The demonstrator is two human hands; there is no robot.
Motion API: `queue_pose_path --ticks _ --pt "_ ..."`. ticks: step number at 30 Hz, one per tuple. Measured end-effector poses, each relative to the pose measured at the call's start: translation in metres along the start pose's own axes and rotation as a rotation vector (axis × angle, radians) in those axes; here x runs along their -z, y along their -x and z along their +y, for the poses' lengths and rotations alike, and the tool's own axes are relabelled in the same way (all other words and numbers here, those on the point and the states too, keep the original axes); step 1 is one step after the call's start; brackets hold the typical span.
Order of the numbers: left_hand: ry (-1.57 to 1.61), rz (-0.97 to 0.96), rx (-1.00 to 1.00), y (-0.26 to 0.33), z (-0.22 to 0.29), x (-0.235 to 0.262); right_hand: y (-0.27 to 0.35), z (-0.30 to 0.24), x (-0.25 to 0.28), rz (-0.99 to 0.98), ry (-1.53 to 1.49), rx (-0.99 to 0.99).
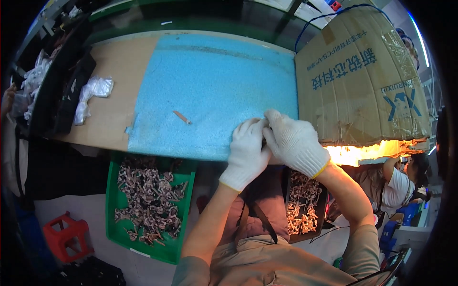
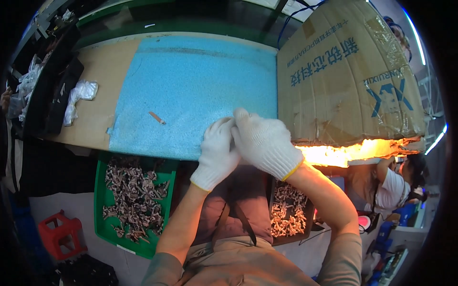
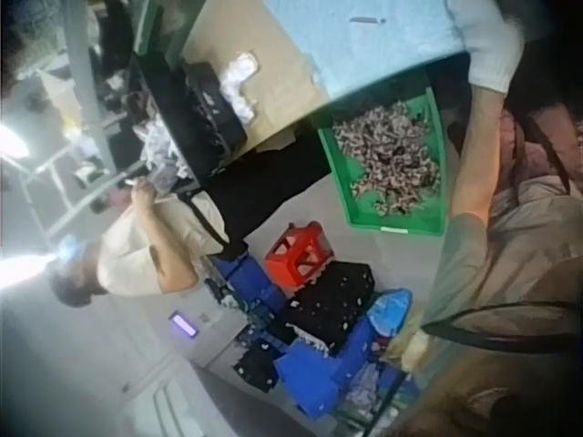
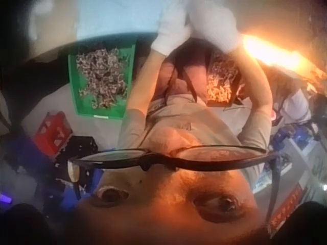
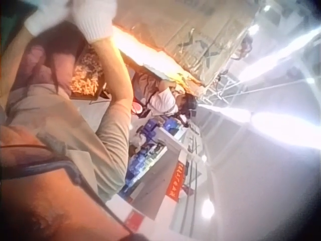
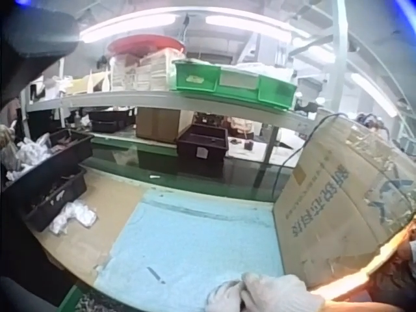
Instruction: The person assembles small plastic rings and metal stems by hand at a factory assembly line workstation, taking components from assembly bins and placing them into a cardboard box.
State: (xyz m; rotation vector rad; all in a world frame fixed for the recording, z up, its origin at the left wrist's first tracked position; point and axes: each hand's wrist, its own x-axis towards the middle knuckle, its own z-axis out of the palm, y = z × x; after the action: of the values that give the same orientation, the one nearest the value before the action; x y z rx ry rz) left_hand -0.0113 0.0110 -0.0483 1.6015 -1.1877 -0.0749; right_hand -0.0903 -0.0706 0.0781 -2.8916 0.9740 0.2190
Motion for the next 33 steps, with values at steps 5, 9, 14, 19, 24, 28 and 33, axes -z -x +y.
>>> queue_pose_path --ticks 5,9,14,19,24,28,33 --pt "0.751 -0.003 0.36 -0.003 0.009 0.02 0.004 0.014 -0.013 0.091 0.032 0.046" --pt "0.694 0.049 0.28 -0.033 0.032 0.002 0.001 0.011 -0.01 0.145 0.011 0.169" --pt "1.014 0.066 0.368 -0.033 0.025 -0.015 -0.004 0.019 -0.029 -0.048 0.134 0.046" --pt "0.836 0.091 0.307 -0.032 0.021 -0.017 -0.003 0.011 -0.019 0.014 0.09 0.165" --pt "0.833 0.098 0.27 -0.027 0.029 -0.01 0.004 0.004 -0.016 -0.005 0.116 0.081" --pt "0.799 0.083 0.264 -0.032 0.024 -0.015 0.0 0.009 -0.019 -0.055 0.126 0.04" --pt "0.497 0.253 0.111 -0.026 0.014 -0.016 0.002 0.022 -0.024 0.26 -0.111 0.026"
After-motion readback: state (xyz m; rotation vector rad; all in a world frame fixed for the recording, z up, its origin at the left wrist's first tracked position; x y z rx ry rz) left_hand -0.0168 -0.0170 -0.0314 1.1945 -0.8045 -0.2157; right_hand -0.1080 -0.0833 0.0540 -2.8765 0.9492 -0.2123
